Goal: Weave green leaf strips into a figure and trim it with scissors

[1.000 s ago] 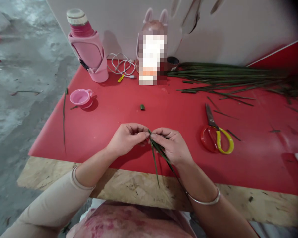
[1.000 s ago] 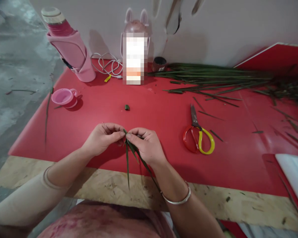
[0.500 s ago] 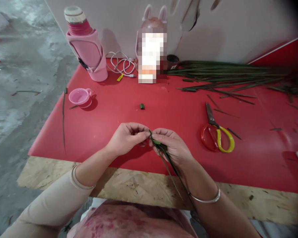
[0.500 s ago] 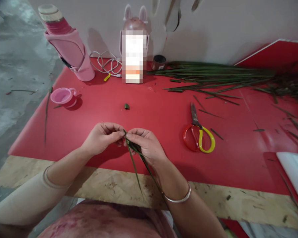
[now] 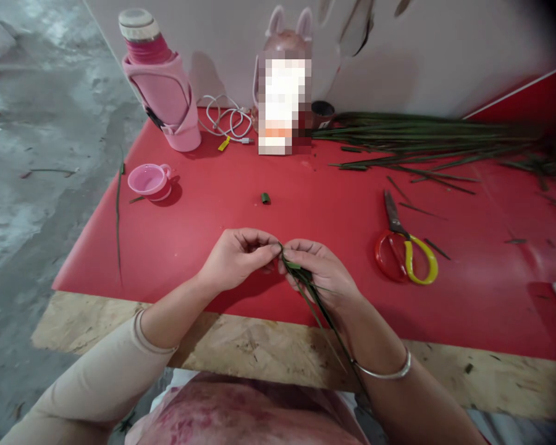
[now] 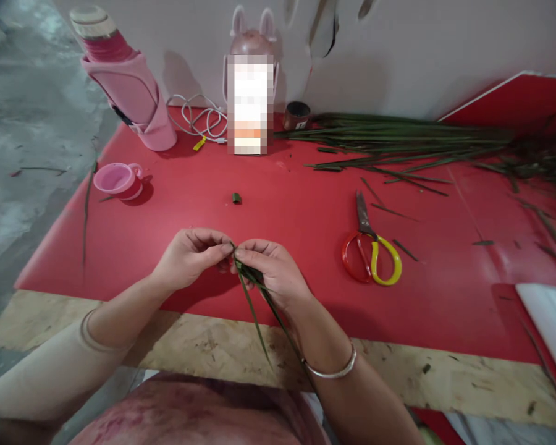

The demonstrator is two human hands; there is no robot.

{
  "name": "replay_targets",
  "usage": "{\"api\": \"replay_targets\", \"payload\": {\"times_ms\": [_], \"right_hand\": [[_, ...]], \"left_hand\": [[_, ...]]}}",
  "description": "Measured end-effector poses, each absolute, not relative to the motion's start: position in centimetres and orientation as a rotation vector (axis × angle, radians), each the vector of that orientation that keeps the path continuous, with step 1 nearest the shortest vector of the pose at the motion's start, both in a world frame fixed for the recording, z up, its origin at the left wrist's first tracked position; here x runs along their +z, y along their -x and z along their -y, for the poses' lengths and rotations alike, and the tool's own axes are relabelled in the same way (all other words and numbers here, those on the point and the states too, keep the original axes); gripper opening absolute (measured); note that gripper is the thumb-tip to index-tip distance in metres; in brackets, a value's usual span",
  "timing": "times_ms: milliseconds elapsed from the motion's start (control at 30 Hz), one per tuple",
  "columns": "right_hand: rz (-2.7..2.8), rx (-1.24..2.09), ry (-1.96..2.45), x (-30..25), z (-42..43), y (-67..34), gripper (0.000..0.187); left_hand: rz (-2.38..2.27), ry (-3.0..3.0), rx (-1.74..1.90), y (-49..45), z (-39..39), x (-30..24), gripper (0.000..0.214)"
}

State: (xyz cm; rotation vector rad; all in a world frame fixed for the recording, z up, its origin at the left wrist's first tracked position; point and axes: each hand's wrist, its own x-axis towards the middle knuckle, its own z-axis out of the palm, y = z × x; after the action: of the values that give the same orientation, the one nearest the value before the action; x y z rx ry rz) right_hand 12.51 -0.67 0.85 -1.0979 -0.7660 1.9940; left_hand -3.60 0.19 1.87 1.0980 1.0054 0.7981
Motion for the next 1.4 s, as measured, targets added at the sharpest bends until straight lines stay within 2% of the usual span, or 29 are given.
{"api": "replay_targets", "payload": {"times_ms": [567,633,767,833,1033,1267,1400], "right_hand": [[0.878,1.931,1.156,1.2,0.8,-12.4,0.016],[1.083,1.709,1.246,1.2,0.9,-12.4,0.013],[1.648,0.958,1.317,1.3,0.9,-12.6,0.008],[1.846,0.687,1.286,1.5,0.8,-12.7,0.010],[2.213,0.237,1.295,2.2,0.5,-12.8,0.011],[2.221,0.179,1.380,1.9,0.5,-12.2,0.010],[2.103,0.494,1.467,1.9,0.6,-12.3,0.010]], "left_hand": [[-0.965,-1.180,0.831,3.7,-0.1,1.8,0.014],[-1.052,-1.315,0.850,3.7,-0.2,1.8,0.013],[-1.238,-1.764,0.859,3.9,-0.2,2.0,0.014],[-1.250,-1.948,0.843,4.1,-0.2,1.9,0.015],[-1.260,-2.161,0.786,4.1,-0.1,1.2,0.015],[-1.337,-2.228,0.762,3.7,-0.1,1.1,0.012],[-1.387,-2.231,0.749,3.6,0.1,1.3,0.012]]}}
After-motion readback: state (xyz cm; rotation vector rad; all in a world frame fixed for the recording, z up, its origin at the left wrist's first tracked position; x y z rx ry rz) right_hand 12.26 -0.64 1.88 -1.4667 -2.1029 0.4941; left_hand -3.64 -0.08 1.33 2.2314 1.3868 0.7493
